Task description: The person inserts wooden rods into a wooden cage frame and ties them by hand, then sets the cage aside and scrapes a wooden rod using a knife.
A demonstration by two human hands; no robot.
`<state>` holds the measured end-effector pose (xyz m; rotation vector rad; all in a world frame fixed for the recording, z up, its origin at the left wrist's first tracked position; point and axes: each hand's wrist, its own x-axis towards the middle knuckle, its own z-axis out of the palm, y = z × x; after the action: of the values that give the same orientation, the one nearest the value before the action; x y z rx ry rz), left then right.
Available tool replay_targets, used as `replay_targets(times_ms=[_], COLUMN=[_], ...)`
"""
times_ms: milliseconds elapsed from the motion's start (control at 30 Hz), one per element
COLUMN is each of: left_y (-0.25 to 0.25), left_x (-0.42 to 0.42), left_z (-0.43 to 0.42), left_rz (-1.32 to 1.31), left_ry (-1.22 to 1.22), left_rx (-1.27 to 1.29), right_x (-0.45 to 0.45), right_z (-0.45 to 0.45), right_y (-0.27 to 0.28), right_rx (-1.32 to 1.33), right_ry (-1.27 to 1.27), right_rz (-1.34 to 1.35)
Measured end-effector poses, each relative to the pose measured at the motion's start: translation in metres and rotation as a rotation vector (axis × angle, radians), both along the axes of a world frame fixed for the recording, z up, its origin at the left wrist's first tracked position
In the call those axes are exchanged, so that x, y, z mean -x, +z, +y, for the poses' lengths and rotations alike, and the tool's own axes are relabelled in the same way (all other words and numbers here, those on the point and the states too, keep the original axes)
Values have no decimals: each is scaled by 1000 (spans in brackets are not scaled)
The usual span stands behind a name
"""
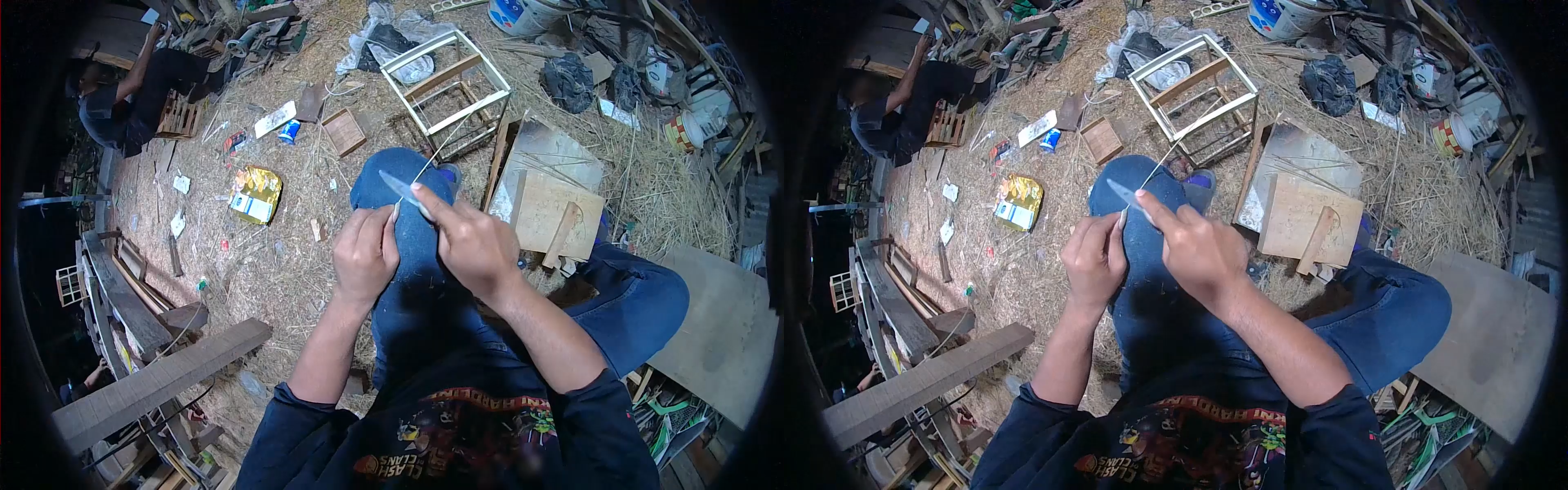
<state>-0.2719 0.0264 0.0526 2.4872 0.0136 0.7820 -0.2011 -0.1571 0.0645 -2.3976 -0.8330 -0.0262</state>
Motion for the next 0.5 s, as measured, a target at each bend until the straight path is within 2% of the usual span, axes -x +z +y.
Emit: replay_targets(times_ms=[500], left_y=[3], left_x=[0], left_z=[-1], left_rz=[1], left_ry=[-31], left_rx=[-7], right_x=[4], right_z=[-4], right_y=[2], right_rx=[41], right_ry=[-36], right_rz=[41])
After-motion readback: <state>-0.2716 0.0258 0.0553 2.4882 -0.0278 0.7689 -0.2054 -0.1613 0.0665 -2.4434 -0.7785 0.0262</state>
